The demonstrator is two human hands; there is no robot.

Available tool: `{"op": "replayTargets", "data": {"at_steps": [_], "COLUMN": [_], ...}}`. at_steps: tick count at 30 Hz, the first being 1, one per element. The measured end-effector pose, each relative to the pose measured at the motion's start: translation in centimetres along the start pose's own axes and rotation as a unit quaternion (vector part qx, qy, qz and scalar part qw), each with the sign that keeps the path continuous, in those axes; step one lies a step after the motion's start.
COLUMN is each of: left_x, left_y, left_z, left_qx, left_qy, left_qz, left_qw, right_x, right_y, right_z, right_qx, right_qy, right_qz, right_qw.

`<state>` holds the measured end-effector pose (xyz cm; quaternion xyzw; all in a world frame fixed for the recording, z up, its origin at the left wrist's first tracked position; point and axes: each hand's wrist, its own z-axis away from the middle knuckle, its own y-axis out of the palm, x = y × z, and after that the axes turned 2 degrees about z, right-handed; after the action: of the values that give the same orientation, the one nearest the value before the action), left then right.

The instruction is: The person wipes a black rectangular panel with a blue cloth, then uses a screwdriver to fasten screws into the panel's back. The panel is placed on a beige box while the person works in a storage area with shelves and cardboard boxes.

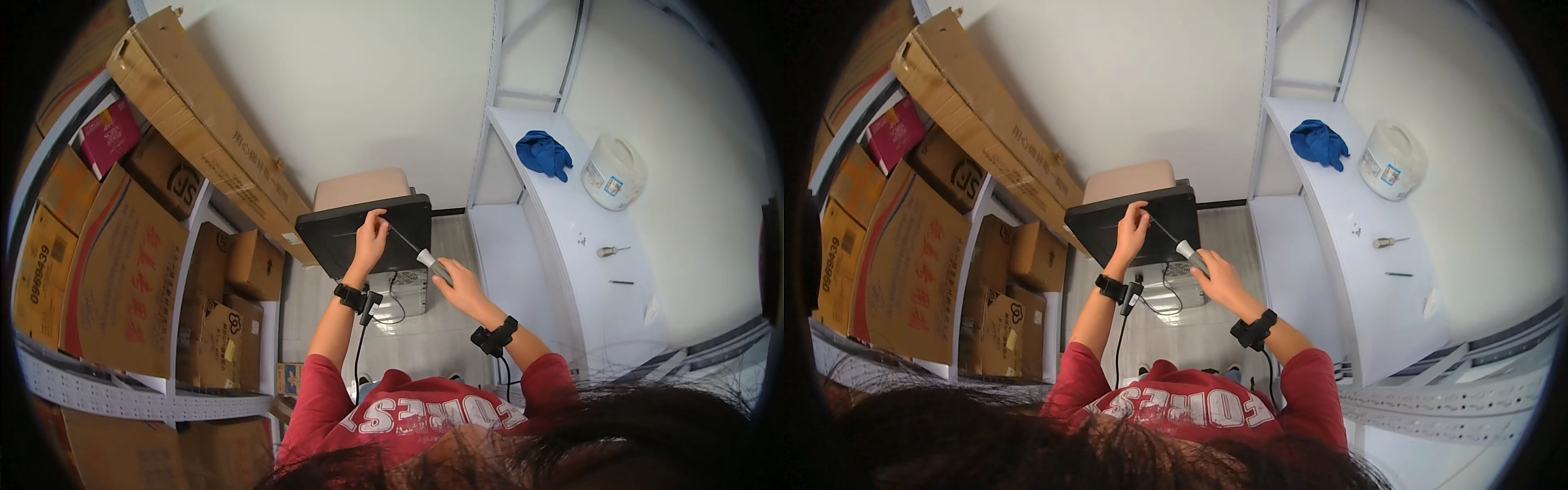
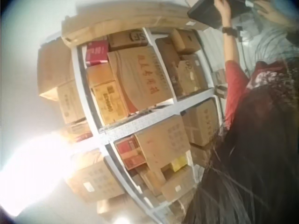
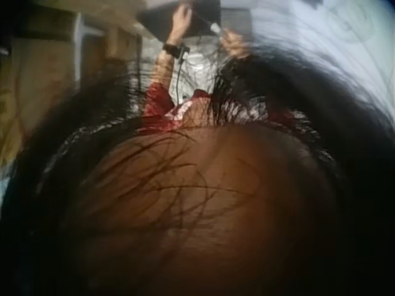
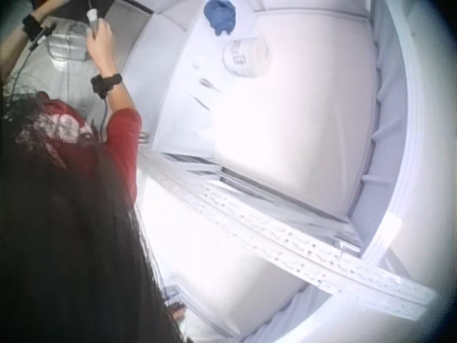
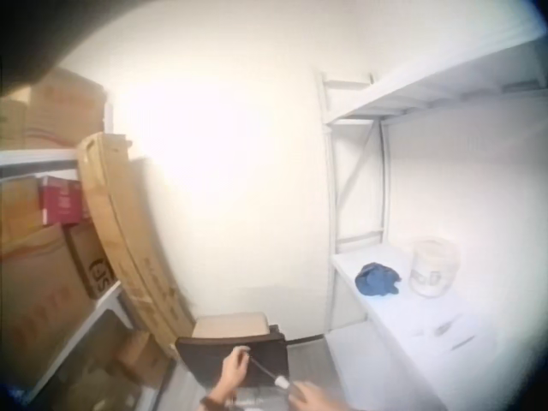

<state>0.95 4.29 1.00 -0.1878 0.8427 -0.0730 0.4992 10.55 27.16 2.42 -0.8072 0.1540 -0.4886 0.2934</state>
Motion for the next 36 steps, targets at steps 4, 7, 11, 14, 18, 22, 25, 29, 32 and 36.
{"op": "replayTargets", "data": {"at_steps": [4, 7, 11, 14, 18, 22, 25, 29, 32, 36], "left_x": [-0.5, 1.1, 4.4, 5.4, 5.9, 6.2, 6.1, 6.4, 6.2, 6.1], "left_y": [-4.3, -6.8, -8.0, -7.5, -7.7, -8.0, -8.0, -7.9, -7.8, -7.9], "left_z": [-1.6, -3.0, -4.7, -5.6, -6.0, -6.0, -6.4, -6.4, -6.3, -6.5], "left_qx": [-0.055, -0.028, 0.067, 0.053, 0.074, 0.08, 0.106, 0.096, 0.091, 0.098], "left_qy": [0.115, 0.244, 0.203, 0.208, 0.213, 0.215, 0.2, 0.199, 0.198, 0.194], "left_qz": [-0.231, -0.318, -0.274, -0.252, -0.258, -0.261, -0.26, -0.26, -0.253, -0.241], "left_qw": [0.965, 0.916, 0.938, 0.944, 0.939, 0.938, 0.939, 0.94, 0.942, 0.946], "right_x": [2.8, 4.4, 6.5, 7.6, 8.5, 8.5, 8.2, 7.6, 7.4, 6.9], "right_y": [3.6, 6.8, 11.0, 12.7, 13.9, 14.7, 14.7, 15.1, 15.1, 15.2], "right_z": [0.3, 0.8, 0.7, -0.1, -1.3, -1.8, -2.0, -2.3, -2.8, -3.3], "right_qx": [-0.075, -0.114, -0.161, -0.176, -0.208, -0.209, -0.205, -0.2, -0.204, -0.196], "right_qy": [0.048, 0.084, 0.101, 0.111, 0.122, 0.116, 0.122, 0.126, 0.119, 0.125], "right_qz": [-0.031, -0.024, 0.02, 0.038, 0.05, 0.067, 0.061, 0.059, 0.053, 0.034], "right_qw": [0.996, 0.99, 0.982, 0.977, 0.969, 0.969, 0.969, 0.97, 0.97, 0.972]}}
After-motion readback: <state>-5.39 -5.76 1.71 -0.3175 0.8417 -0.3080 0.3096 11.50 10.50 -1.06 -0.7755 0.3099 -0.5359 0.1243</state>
